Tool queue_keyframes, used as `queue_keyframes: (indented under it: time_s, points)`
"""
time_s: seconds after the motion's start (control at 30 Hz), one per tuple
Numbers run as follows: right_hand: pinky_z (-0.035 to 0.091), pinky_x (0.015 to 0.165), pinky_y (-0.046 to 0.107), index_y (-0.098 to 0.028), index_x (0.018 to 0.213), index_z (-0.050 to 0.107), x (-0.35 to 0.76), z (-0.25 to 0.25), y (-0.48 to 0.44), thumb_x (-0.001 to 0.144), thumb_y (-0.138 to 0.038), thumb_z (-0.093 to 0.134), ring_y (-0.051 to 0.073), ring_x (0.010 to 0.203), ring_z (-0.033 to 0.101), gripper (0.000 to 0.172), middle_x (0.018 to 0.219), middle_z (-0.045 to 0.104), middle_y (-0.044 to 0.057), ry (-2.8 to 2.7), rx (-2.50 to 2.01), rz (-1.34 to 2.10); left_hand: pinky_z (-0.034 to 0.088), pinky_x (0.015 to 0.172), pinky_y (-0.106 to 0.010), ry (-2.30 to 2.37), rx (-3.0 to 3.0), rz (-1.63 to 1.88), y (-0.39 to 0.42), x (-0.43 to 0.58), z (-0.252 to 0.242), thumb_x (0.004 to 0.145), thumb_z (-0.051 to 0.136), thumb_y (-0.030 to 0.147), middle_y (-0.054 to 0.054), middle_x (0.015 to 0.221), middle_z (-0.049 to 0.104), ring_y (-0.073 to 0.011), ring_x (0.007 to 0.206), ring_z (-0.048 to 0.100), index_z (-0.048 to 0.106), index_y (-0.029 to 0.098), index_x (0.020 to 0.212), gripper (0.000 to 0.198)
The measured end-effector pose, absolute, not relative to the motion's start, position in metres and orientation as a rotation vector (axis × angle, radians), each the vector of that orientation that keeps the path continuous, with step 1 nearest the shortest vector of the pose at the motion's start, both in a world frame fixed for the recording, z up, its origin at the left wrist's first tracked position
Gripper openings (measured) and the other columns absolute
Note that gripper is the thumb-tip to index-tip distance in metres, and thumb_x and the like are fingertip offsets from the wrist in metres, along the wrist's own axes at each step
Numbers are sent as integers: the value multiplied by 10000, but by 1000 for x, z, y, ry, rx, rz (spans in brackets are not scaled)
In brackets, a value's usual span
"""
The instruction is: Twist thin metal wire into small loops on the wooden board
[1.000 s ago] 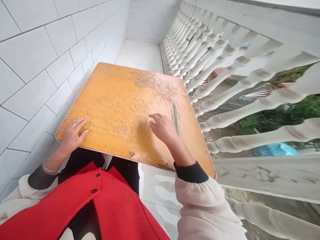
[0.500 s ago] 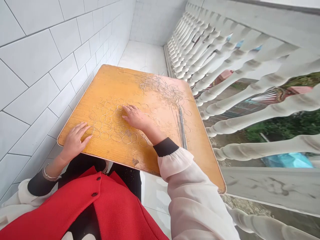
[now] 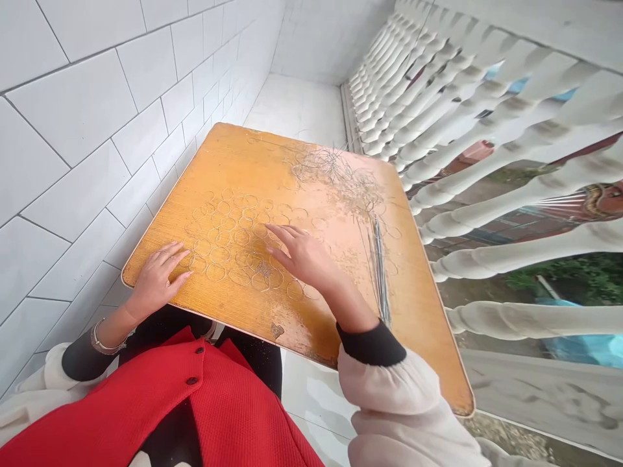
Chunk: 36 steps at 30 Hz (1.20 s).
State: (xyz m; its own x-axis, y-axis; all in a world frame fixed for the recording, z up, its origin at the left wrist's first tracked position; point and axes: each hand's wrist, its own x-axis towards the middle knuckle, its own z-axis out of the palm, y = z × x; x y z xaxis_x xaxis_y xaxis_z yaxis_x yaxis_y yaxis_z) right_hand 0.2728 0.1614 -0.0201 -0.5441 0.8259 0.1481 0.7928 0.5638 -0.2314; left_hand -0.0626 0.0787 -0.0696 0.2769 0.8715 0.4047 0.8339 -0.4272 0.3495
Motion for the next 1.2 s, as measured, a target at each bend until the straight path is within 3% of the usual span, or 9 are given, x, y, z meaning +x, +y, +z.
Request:
queue_keyframes:
  time_s: [0.17,0.27,0.47,0.67,1.2]
  points:
    - [387,1137,604,-327,1587,183,309,-30,88,934,-556,441,353,1449,383,739,1601,356,114,-2310,-1520,99,323,1186,-569,1673,2449,685,79,-65,-68,860,630,535,-205,1518,458,-370,1444,392,488,159,1416,686]
    - [366,1149,612,-362,1592,143,339,-45,45,914,-581,460,370,1466,350,779,1642,264,92,-2194,-1699,78,265,1204,-585,1652,2490,568,78,-67,-67,822,648,603,-226,1557,395,-396,1473,329,405,134,1478,842]
    - [361,1133,621,-287,1581,226,372,-80,3,922,-612,453,389,1468,336,769,1625,285,153,-1912,-1901,69,237,1206,-571,1688,2507,540,79,-71,-66,823,606,666,-220,1578,361,-383,1490,297,329,155,1520,907]
    - [316,1143,631,-216,1563,289,371,-95,5,893,-652,510,407,1469,317,829,1615,294,197,-2001,-1828,-28,207,1217,-552,1734,2497,408,82,-71,-61,840,544,696,-214,1606,310,-373,1511,248,298,136,1537,928]
    - [316,1135,628,-221,1569,280,360,-87,9,909,-662,460,410,1474,298,814,1624,286,184,-2114,-1843,9,176,1229,-518,1781,2523,278,89,-72,-58,865,492,688,-213,1615,291,-359,1520,227,268,102,1551,930]
